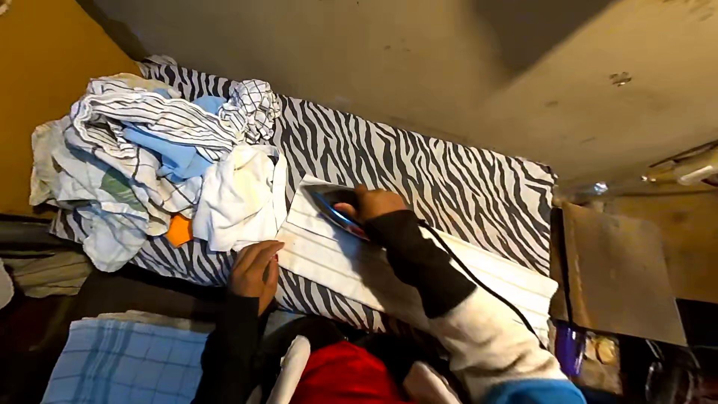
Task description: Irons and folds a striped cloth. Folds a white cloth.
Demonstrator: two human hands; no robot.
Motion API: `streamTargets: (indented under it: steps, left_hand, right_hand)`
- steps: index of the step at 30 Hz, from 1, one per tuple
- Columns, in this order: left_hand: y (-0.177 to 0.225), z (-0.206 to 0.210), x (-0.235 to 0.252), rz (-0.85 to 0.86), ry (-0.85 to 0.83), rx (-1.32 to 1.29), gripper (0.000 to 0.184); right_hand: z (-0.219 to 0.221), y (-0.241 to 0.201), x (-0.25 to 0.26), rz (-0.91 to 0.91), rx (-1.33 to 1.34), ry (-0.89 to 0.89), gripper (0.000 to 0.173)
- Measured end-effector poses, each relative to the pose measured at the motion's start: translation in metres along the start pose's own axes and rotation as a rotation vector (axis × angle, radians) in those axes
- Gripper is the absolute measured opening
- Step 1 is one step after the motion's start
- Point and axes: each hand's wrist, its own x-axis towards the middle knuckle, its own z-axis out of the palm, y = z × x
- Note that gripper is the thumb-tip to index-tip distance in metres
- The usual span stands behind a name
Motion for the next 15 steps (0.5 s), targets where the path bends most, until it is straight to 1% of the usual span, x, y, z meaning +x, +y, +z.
streamTargets:
  steps: [1, 3, 6, 8, 10, 12, 14, 15]
  left_hand:
    - [0.001, 0.003, 0.003, 0.024, 0.009, -0.005, 0.029]
    - [-0.001, 0.001, 0.008, 0.064, 0.037, -0.004, 0.029]
    - [-0.011, -0.017, 0.002, 0.055, 0.053, 0.020, 0.029]
    - [-0.019, -0.031, -0.007, 0.022, 0.058, 0.052, 0.030]
    - [-0.023, -0.040, -0.015, -0.004, 0.079, 0.058, 0.030]
    - [-0.022, -0.038, -0.017, -0.009, 0.097, 0.052, 0.029]
    - [-0.016, -0.031, -0.013, 0.019, 0.079, 0.039, 0.029]
    - [-0.012, -0.028, -0.009, 0.051, 0.067, 0.034, 0.029]
  right_hand:
    - [0.002, -0.010, 0.006, -0.047, 0.000, 0.004, 0.061]
    - [0.004, -0.013, 0.012, -0.110, -0.015, -0.020, 0.060]
    - [0.000, -0.004, 0.002, -0.123, -0.058, -0.180, 0.062]
    - [0.001, 0.001, -0.016, -0.134, -0.055, -0.270, 0.063]
    - [0.006, -0.003, -0.042, -0.155, -0.027, -0.345, 0.064]
    - [0.011, -0.017, -0.067, -0.157, -0.010, -0.404, 0.066]
    - [0.017, -0.028, -0.087, -0.100, -0.001, -0.441, 0.068]
    - [0.020, -0.027, -0.097, -0.062, 0.008, -0.434, 0.069]
